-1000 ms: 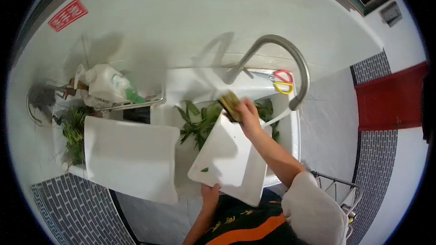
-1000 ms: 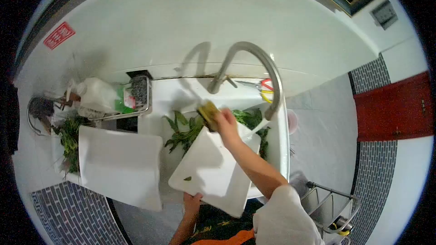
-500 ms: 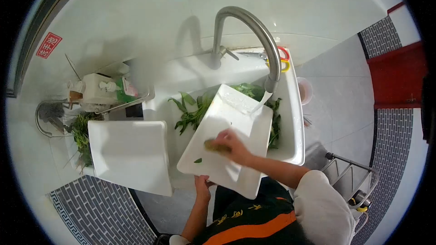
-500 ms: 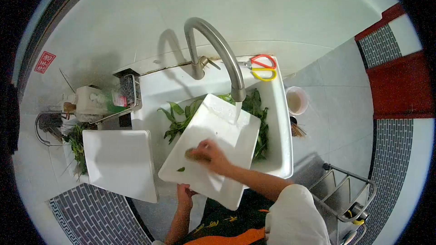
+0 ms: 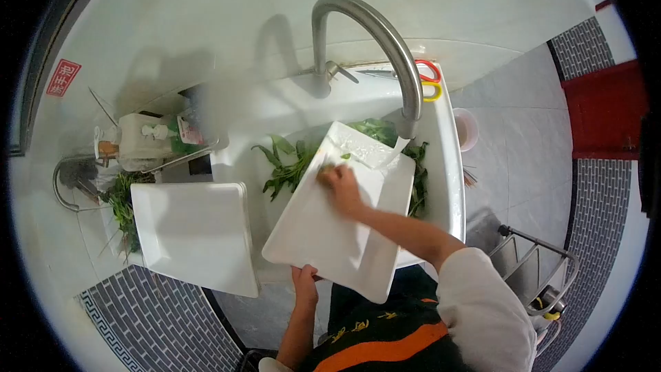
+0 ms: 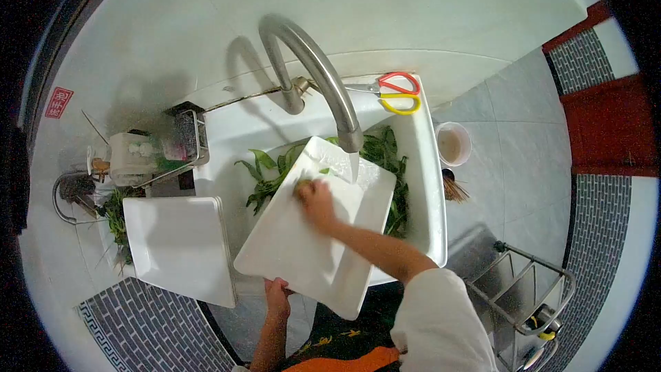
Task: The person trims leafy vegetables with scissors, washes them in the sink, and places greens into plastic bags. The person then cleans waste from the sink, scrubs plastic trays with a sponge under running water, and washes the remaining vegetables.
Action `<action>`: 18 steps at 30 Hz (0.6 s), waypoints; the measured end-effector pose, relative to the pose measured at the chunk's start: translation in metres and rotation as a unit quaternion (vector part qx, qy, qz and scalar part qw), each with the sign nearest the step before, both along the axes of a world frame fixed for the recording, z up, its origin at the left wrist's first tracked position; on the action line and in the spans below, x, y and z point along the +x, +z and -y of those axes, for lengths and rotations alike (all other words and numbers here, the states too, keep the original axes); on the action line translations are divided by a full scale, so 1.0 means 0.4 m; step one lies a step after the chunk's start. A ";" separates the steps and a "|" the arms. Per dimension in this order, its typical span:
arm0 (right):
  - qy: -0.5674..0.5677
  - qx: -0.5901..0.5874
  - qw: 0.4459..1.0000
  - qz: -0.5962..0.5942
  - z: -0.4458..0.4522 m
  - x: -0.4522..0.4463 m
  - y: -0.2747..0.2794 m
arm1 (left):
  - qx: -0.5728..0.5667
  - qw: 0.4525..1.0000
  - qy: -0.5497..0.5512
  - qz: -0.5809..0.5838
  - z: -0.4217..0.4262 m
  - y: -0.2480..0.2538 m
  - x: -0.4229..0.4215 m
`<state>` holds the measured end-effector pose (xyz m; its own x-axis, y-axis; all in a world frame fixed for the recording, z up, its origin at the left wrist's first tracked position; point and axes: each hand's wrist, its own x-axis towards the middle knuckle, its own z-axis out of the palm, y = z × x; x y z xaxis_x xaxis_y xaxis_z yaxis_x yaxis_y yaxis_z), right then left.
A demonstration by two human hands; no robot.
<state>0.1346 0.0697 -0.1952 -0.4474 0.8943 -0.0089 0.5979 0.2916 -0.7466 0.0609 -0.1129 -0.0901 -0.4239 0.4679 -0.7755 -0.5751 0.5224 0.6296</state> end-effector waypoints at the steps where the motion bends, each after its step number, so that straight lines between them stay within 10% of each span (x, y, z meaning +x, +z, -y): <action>1: 0.021 0.001 0.999 -0.044 0.047 -0.007 0.088 | 0.006 1.000 0.011 -0.002 -0.003 0.006 0.002; 5: 0.190 -0.140 0.951 -0.198 0.149 -0.006 0.235 | 0.003 1.000 -0.007 0.018 -0.001 0.015 -0.005; 14: 0.376 0.052 0.925 -0.028 0.108 -0.024 0.204 | 0.023 0.997 -0.045 -0.063 0.015 -0.017 0.000; 18: 0.362 0.097 0.911 -0.173 0.157 -0.043 0.214 | 0.000 0.998 -0.013 -0.063 -0.023 0.029 0.020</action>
